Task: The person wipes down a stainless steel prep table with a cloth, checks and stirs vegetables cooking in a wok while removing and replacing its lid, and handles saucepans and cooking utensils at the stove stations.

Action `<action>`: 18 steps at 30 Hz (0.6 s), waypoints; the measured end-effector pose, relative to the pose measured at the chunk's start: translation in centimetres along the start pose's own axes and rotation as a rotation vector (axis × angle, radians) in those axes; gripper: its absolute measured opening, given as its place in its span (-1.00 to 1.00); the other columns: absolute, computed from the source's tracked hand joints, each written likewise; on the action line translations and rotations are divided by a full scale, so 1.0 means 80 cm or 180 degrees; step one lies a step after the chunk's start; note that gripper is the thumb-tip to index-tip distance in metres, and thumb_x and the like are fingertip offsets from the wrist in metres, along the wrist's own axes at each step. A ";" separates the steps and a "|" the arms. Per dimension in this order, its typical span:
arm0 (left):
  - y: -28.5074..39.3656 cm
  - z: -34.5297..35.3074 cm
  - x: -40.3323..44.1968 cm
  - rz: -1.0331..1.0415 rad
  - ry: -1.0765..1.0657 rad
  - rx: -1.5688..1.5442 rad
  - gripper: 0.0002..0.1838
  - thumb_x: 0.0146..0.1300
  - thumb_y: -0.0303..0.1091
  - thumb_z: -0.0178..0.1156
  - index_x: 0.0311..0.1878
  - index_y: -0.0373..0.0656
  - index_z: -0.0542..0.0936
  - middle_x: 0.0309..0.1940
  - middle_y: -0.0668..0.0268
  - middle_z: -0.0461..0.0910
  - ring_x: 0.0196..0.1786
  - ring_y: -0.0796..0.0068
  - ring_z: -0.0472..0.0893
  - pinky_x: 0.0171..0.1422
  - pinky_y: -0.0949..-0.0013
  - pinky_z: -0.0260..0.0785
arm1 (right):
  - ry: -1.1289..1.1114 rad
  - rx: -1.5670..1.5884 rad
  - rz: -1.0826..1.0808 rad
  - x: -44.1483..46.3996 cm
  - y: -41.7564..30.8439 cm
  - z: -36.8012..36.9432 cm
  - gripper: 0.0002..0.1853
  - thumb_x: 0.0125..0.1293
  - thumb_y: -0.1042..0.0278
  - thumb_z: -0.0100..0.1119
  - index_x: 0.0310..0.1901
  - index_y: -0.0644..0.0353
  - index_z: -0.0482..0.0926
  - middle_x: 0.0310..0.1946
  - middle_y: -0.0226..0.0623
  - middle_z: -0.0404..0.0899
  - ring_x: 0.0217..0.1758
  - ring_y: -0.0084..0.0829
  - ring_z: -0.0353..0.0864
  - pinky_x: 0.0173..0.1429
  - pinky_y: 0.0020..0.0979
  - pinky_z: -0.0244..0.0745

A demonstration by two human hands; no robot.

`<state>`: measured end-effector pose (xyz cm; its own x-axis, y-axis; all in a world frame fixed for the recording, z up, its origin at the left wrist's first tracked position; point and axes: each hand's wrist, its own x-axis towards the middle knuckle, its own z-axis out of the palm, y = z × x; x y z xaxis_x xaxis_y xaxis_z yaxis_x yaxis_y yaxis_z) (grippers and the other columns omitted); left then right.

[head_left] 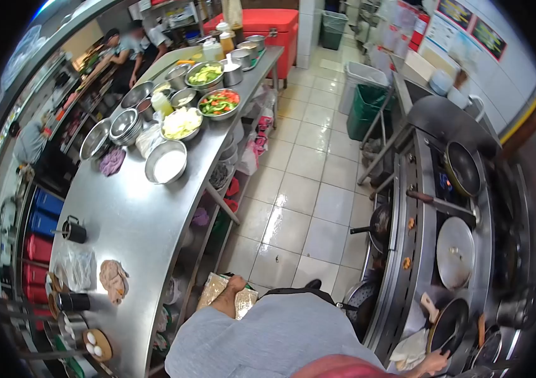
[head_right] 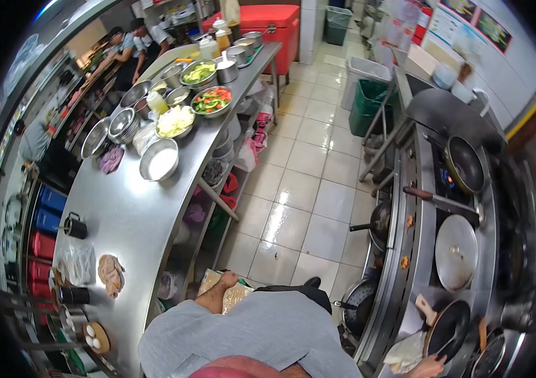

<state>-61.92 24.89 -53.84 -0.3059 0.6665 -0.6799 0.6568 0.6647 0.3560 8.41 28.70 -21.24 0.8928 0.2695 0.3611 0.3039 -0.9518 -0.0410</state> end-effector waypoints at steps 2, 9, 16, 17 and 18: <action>-0.002 0.004 -0.008 -0.0181 -0.0018 -0.0040 -0.59 0.06 -0.11 0.03 -0.22 -0.26 0.60 -0.19 -0.03 0.57 -0.04 0.00 0.53 0.11 0.15 0.35 | 0.0999 0.0903 -0.0710 0.014 -0.050 -0.013 -0.63 0.20 0.11 0.07 0.05 -0.10 0.53 -0.10 -0.19 0.50 -0.03 -0.14 0.48 -0.04 -0.03 0.35; 0.074 -0.016 0.028 -0.0248 0.0694 -0.0507 -0.66 0.05 -0.16 0.05 -0.27 -0.23 0.60 -0.26 0.00 0.59 -0.12 0.04 0.57 0.02 0.15 0.38 | 0.0448 0.3221 -0.2818 -0.074 -0.352 -0.142 -0.71 0.27 0.41 0.04 0.00 0.32 0.49 -0.08 -0.09 0.46 -0.03 -0.21 0.44 0.11 -0.28 0.30; 0.175 -0.078 0.046 -0.0007 0.1472 -0.1577 -0.80 -0.05 -0.29 0.16 -0.39 -0.19 0.60 -0.41 0.09 0.59 -0.28 0.15 0.56 -0.10 0.26 0.41 | -0.2045 0.3191 -0.4625 -0.200 -0.532 -0.104 -0.73 0.10 0.46 0.12 -0.12 0.27 0.53 -0.21 -0.15 0.50 -0.13 -0.24 0.48 0.01 -0.36 0.36; 0.177 -0.080 0.051 -0.0021 0.1535 -0.1680 -0.80 -0.05 -0.29 0.15 -0.39 -0.20 0.60 -0.38 0.10 0.59 -0.24 0.15 0.56 -0.08 0.25 0.40 | -0.2468 0.3095 -0.4923 -0.217 -0.545 -0.093 -0.72 0.08 0.43 0.14 -0.13 0.26 0.53 -0.24 -0.15 0.51 -0.16 -0.20 0.50 0.00 -0.33 0.35; 0.180 -0.080 0.047 -0.0066 0.1572 -0.1711 -0.80 -0.05 -0.29 0.15 -0.39 -0.20 0.60 -0.38 0.10 0.59 -0.24 0.15 0.56 -0.08 0.25 0.40 | -0.2543 0.2935 -0.5356 -0.230 -0.556 -0.071 -0.71 0.08 0.38 0.18 -0.12 0.23 0.54 -0.26 -0.16 0.51 -0.15 -0.21 0.51 0.02 -0.26 0.30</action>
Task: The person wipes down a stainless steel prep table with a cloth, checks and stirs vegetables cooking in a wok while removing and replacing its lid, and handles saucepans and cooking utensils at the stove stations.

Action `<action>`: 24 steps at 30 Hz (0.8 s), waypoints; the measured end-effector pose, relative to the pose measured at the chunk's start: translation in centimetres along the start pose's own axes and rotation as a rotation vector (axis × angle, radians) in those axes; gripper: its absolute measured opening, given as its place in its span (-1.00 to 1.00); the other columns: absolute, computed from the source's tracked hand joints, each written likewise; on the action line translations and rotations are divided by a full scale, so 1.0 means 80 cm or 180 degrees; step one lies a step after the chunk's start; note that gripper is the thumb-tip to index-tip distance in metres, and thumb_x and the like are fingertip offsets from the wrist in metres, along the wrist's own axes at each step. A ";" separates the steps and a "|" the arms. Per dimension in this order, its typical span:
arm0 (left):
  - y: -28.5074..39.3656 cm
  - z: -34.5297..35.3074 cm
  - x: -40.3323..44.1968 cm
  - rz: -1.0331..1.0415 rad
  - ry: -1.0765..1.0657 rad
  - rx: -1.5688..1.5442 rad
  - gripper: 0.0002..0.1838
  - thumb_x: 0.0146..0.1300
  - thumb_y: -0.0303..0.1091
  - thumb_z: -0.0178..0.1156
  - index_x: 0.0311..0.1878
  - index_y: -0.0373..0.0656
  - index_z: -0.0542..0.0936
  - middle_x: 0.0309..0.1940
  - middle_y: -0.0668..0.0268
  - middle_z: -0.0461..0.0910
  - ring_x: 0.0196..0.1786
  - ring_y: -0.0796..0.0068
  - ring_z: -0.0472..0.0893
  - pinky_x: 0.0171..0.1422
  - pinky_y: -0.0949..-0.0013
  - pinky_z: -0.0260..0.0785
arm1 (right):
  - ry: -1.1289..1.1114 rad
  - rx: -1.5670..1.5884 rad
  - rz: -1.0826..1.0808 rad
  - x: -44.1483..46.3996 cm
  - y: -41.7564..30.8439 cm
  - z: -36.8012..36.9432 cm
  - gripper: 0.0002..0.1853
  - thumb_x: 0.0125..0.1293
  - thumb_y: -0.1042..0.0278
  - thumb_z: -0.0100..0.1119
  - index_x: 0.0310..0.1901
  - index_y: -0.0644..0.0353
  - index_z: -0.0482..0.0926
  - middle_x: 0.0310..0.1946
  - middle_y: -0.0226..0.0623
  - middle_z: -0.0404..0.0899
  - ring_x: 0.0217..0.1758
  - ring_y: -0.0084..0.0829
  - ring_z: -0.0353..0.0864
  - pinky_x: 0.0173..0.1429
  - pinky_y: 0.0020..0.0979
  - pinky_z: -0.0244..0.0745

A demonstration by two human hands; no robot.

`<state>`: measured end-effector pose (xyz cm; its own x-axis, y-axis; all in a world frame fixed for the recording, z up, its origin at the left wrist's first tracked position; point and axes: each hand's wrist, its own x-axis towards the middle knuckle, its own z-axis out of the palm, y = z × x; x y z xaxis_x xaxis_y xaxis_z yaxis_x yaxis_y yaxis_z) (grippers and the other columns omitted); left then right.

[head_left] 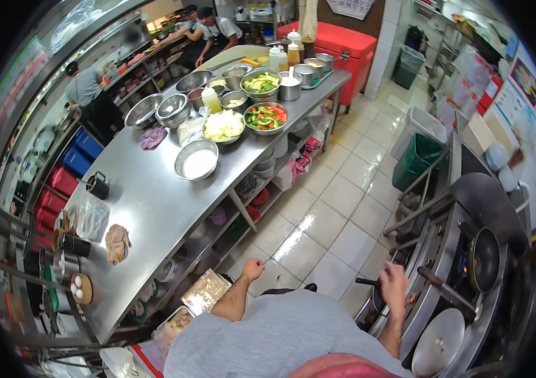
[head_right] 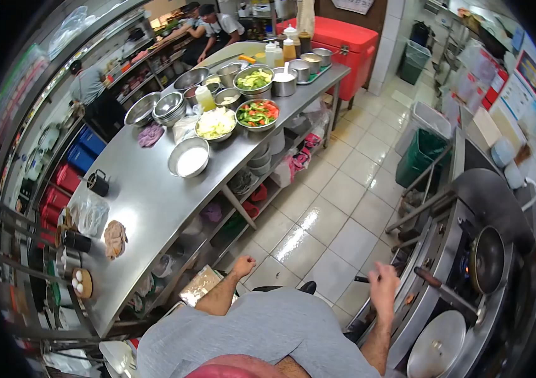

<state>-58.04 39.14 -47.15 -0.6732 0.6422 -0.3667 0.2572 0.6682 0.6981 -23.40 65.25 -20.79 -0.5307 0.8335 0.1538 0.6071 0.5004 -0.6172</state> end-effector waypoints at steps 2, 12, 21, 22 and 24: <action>-0.001 -0.006 -0.008 -0.0248 0.0455 -0.0041 -0.79 -0.06 -0.28 0.16 -0.40 -0.22 0.60 -0.34 0.08 0.57 -0.15 0.14 0.53 -0.01 0.26 0.37 | -0.0625 -0.0116 -0.0047 0.018 0.009 0.030 -0.67 0.06 0.35 0.22 -0.09 0.17 0.54 -0.28 -0.18 0.51 -0.20 -0.27 0.50 -0.06 -0.27 0.33; -0.006 -0.183 -0.095 -0.0565 0.3370 -0.1307 -0.92 0.11 -0.39 0.16 -0.38 -0.18 0.55 -0.44 0.28 0.51 -0.47 0.47 0.46 -0.36 0.44 0.33 | -0.1845 0.0080 -0.0332 0.123 -0.014 0.112 -0.60 0.12 0.27 0.22 0.03 0.06 0.47 -0.18 -0.24 0.48 -0.17 -0.28 0.51 0.01 -0.16 0.27; 0.112 -0.266 -0.010 -0.0232 0.2591 -0.3922 -0.79 0.25 -0.31 0.12 -0.13 -0.13 0.37 -0.36 0.31 0.49 -0.46 0.53 0.53 -0.35 0.45 0.45 | -0.2086 0.0147 -0.0852 0.194 -0.093 0.194 -0.61 0.12 0.29 0.22 0.02 0.12 0.48 -0.22 -0.19 0.49 -0.25 -0.24 0.52 -0.10 -0.22 0.39; 0.116 -0.279 0.003 -0.0171 0.2625 -0.3845 -0.75 0.24 -0.32 0.13 -0.10 -0.17 0.34 -0.33 0.31 0.47 -0.46 0.53 0.52 -0.35 0.48 0.42 | -0.2043 0.0134 -0.0865 0.197 -0.103 0.204 -0.61 0.12 0.29 0.22 0.02 0.12 0.48 -0.22 -0.19 0.49 -0.25 -0.24 0.52 -0.10 -0.22 0.39; 0.099 -0.311 0.031 -0.0014 0.2856 -0.3692 -0.74 0.24 -0.31 0.13 -0.09 -0.18 0.35 -0.34 0.32 0.46 -0.45 0.54 0.51 -0.35 0.48 0.41 | -0.2232 0.0337 -0.0794 0.204 -0.122 0.230 -0.60 0.13 0.30 0.23 0.03 0.15 0.47 -0.27 -0.18 0.50 -0.30 -0.31 0.52 -0.20 -0.30 0.45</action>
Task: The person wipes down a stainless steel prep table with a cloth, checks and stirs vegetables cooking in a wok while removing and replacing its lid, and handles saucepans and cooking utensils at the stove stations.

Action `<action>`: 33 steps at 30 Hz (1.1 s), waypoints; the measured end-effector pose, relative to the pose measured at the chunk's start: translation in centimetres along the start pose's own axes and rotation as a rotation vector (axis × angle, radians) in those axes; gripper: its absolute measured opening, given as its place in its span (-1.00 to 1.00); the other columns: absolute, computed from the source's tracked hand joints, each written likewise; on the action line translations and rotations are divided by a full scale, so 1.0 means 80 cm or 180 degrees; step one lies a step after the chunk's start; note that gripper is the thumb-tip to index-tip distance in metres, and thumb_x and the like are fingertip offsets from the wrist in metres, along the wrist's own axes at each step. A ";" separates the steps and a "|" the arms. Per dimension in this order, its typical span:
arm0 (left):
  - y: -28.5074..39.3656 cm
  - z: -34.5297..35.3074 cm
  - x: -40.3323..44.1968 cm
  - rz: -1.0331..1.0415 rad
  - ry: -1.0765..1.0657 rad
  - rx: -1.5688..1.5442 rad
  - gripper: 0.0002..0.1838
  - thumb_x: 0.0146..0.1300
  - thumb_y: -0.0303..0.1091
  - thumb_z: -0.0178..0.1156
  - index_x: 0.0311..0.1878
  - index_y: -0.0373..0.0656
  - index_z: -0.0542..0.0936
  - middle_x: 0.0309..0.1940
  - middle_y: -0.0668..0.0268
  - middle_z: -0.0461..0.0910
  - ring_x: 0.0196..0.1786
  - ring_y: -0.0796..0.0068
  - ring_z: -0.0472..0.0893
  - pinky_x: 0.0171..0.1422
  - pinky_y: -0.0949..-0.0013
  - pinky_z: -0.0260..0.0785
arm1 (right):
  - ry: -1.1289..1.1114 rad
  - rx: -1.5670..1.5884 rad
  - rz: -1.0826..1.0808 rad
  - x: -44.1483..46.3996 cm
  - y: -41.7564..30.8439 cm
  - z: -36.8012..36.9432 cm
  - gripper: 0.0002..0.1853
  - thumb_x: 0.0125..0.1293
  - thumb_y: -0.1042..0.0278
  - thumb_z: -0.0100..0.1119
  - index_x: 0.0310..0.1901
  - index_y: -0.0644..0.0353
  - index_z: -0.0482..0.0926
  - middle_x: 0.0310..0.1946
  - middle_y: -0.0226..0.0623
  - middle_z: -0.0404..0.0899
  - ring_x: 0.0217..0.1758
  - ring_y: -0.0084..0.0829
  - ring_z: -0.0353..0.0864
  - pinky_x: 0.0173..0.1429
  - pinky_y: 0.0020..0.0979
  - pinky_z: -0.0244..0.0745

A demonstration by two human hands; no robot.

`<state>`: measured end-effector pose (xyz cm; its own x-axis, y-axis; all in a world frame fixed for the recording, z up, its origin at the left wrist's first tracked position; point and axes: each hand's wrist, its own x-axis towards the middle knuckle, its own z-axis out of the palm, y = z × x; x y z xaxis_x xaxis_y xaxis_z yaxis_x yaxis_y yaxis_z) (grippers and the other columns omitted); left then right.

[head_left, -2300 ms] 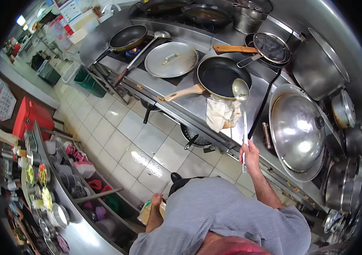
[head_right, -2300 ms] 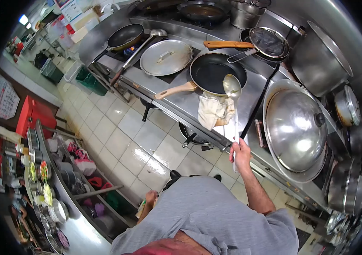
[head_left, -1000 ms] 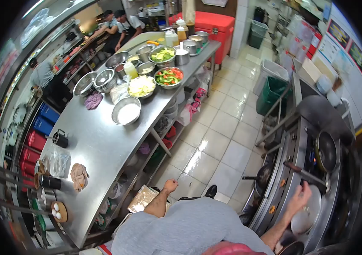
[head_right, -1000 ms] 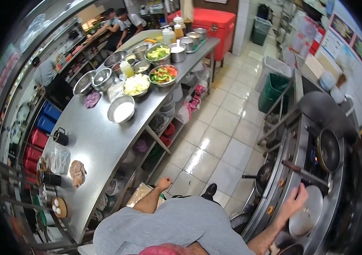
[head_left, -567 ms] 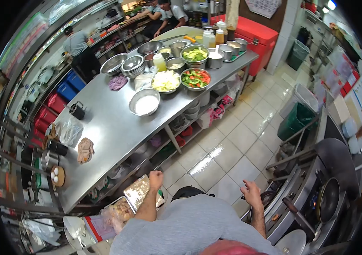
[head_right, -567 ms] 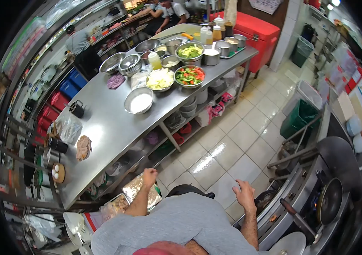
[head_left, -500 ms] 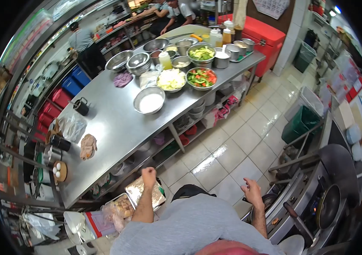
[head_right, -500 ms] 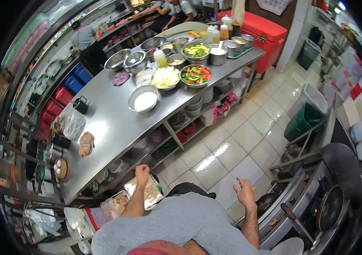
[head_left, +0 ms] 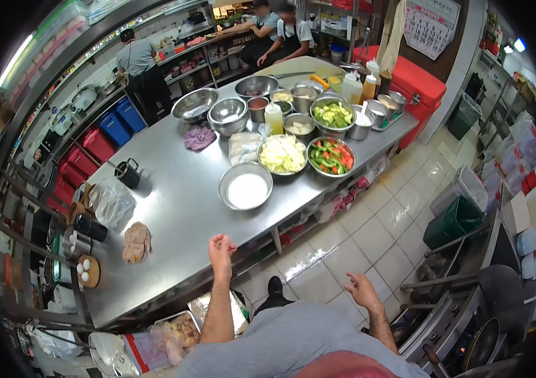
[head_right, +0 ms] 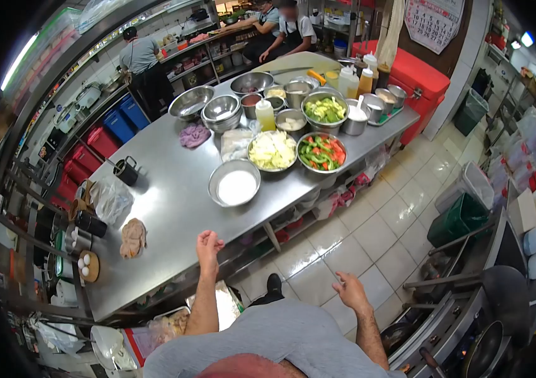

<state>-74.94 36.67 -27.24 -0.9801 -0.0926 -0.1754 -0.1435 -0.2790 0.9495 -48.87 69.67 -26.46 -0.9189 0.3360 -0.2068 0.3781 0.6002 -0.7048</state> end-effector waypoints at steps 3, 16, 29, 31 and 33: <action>0.017 -0.020 0.059 0.0354 0.0313 0.0295 -0.72 0.25 -0.31 0.12 -0.06 -0.21 0.35 -0.33 0.35 0.44 -0.44 0.59 0.47 -0.36 0.49 0.38 | -0.0077 0.0664 -0.0143 0.047 -0.029 0.029 -0.58 0.15 0.30 0.23 0.05 0.18 0.45 -0.32 -0.20 0.50 -0.33 -0.41 0.52 -0.25 -0.38 0.46; 0.103 -0.200 0.182 0.1632 0.2183 0.3550 -0.59 0.06 -0.33 0.24 -0.03 -0.25 0.42 -0.08 0.12 0.38 0.02 0.16 0.36 0.12 0.12 0.19 | -0.1457 0.3922 0.0991 0.261 -0.269 0.110 -0.35 0.30 0.34 0.02 0.32 0.22 -0.08 -0.12 0.01 0.35 -0.31 -0.22 0.58 -0.30 -0.34 0.55; 0.133 -0.312 0.192 -0.0207 0.2245 0.4541 -0.37 -0.05 -0.14 0.23 0.17 -0.03 0.40 0.24 0.20 0.24 0.25 0.08 0.24 0.30 0.01 0.07 | -0.1591 0.3954 0.1008 0.324 -0.303 0.155 -0.49 0.27 0.48 -0.02 0.13 0.21 -0.08 -0.20 0.04 0.35 -0.28 -0.11 0.57 -0.24 -0.17 0.58; 0.125 -0.323 0.187 -0.0176 0.2102 0.4565 -0.40 -0.06 -0.15 0.22 0.13 -0.05 0.44 0.21 0.18 0.28 0.22 0.09 0.28 0.29 0.05 0.11 | -0.1599 0.3928 0.1021 0.325 -0.315 0.168 -0.50 0.26 0.49 -0.02 0.11 0.21 -0.07 -0.22 0.02 0.36 -0.29 -0.12 0.57 -0.25 -0.17 0.58; 0.119 -0.321 0.190 0.0091 0.1962 0.4841 -0.47 -0.08 -0.15 0.21 0.03 -0.10 0.52 0.13 0.15 0.36 0.14 0.07 0.37 0.23 0.10 0.19 | -0.1604 0.3934 0.0968 0.335 -0.325 0.183 -0.52 0.26 0.50 -0.02 0.08 0.20 -0.07 -0.24 0.00 0.38 -0.34 -0.15 0.58 -0.29 -0.19 0.58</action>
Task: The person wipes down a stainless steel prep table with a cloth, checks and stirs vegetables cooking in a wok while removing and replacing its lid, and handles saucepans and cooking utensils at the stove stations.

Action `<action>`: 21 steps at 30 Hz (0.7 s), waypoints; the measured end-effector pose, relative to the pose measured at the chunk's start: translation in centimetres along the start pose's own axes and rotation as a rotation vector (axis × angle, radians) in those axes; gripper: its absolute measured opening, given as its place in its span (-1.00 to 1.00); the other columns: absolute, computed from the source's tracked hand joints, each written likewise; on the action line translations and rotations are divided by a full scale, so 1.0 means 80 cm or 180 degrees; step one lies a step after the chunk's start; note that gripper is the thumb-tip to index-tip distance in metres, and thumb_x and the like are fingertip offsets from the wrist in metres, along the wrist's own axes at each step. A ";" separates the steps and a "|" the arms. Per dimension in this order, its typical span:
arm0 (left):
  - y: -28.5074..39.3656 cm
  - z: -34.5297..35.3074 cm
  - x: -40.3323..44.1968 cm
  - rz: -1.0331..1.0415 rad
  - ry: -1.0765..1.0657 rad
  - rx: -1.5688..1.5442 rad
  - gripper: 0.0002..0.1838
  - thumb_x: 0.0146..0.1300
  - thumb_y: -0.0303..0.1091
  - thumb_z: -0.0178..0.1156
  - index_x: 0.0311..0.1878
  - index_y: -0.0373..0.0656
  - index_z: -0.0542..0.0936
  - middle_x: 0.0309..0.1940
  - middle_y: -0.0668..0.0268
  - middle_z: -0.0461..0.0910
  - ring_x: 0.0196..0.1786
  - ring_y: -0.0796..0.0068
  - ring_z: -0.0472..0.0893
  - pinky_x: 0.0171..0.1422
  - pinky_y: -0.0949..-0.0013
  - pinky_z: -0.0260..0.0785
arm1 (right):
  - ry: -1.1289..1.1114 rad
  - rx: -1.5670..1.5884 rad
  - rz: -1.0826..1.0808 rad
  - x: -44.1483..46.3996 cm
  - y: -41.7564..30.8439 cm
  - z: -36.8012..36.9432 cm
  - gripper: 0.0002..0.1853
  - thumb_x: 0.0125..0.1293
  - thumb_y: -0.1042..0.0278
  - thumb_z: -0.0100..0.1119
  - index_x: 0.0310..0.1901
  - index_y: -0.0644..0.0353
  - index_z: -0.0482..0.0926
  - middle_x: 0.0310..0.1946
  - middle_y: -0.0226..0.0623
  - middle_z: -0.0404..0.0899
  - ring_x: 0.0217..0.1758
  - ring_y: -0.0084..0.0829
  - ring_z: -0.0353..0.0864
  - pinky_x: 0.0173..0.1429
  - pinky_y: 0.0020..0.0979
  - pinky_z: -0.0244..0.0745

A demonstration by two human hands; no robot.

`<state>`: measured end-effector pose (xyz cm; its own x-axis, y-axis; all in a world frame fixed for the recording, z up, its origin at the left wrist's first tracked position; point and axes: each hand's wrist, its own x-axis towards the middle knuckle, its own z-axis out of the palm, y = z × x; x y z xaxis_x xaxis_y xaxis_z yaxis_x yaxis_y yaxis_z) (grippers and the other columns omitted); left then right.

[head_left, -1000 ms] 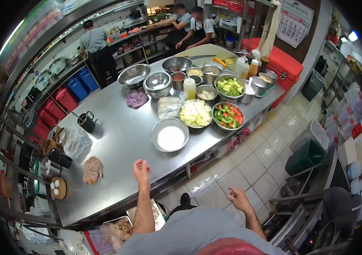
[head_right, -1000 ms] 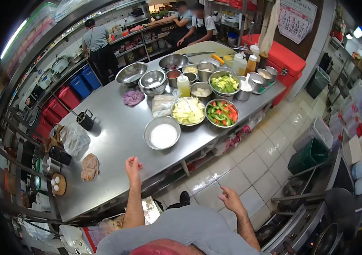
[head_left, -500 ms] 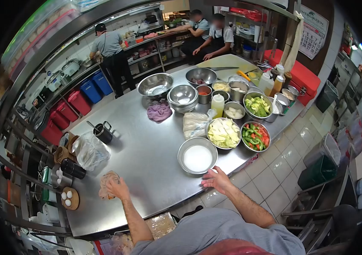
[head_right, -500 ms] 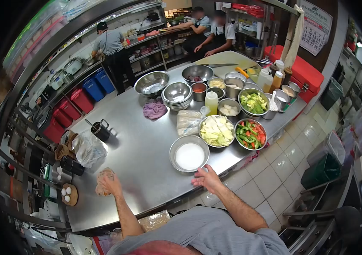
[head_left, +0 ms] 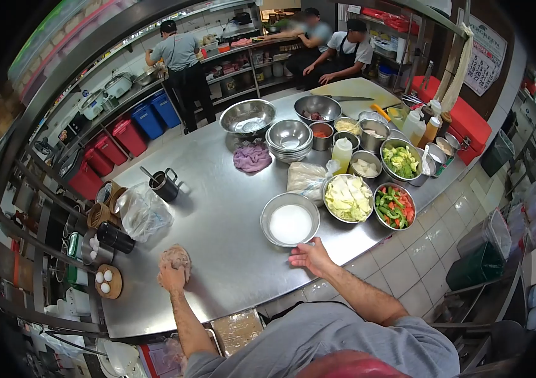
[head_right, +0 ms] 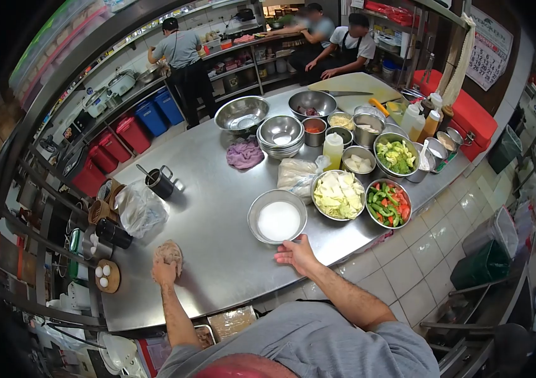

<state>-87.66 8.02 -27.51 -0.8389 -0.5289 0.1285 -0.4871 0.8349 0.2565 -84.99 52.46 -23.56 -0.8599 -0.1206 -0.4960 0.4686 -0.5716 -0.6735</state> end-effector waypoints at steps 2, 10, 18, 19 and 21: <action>0.021 -0.019 -0.023 0.0074 -0.0061 -0.0017 -0.49 -0.09 -0.16 0.21 0.00 -0.11 0.53 0.09 0.14 0.39 0.11 0.06 0.39 0.20 0.09 0.21 | -0.0011 0.0050 0.0000 0.015 0.005 0.012 -0.51 0.26 0.48 0.00 0.06 0.19 -0.07 -0.26 -0.03 0.38 -0.39 -0.19 0.58 -0.33 -0.21 0.58; 0.108 -0.016 -0.150 0.1292 -0.0312 -0.0395 -0.59 -0.15 -0.18 0.19 -0.16 -0.12 0.58 -0.15 0.13 0.45 -0.07 0.09 0.45 0.05 0.10 0.28 | -0.0176 -0.0542 -0.0080 0.074 -0.004 0.041 -0.48 0.30 0.31 0.04 0.12 0.16 -0.04 -0.31 -0.13 0.40 -0.39 -0.25 0.56 -0.35 -0.26 0.54; 0.206 0.000 -0.243 0.2244 -0.0555 -0.0771 -0.63 -0.15 -0.25 0.22 -0.19 -0.11 0.55 -0.14 0.14 0.40 -0.10 0.08 0.45 -0.02 0.09 0.30 | -0.0394 -0.0638 0.0373 0.009 -0.002 -0.030 -0.71 0.32 0.28 0.02 0.00 0.18 0.30 -0.27 -0.21 0.45 -0.36 -0.39 0.54 -0.32 -0.40 0.50; 0.222 0.003 -0.248 0.2316 -0.0642 -0.0825 -0.63 -0.15 -0.28 0.22 -0.18 -0.10 0.54 -0.15 0.13 0.40 -0.11 0.07 0.45 -0.03 0.09 0.31 | -0.0340 -0.0606 0.0363 -0.007 -0.001 -0.043 -0.75 0.32 0.28 0.01 -0.04 0.18 0.35 -0.27 -0.25 0.46 -0.35 -0.41 0.55 -0.31 -0.41 0.49; 0.247 0.007 -0.252 0.2484 -0.0776 -0.0864 -0.63 -0.15 -0.30 0.22 -0.17 -0.09 0.54 -0.16 0.13 0.40 -0.11 0.07 0.45 -0.04 0.09 0.32 | -0.0246 -0.0590 0.0349 -0.035 -0.001 -0.071 -0.75 0.32 0.28 0.02 -0.04 0.18 0.35 -0.27 -0.26 0.47 -0.35 -0.43 0.55 -0.31 -0.42 0.49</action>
<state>-80.51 35.27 -25.60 -0.9534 0.2547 0.1619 0.2995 0.8641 0.4045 -81.46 57.45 -25.25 -0.8114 -0.2397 -0.5330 0.5831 -0.3936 -0.7107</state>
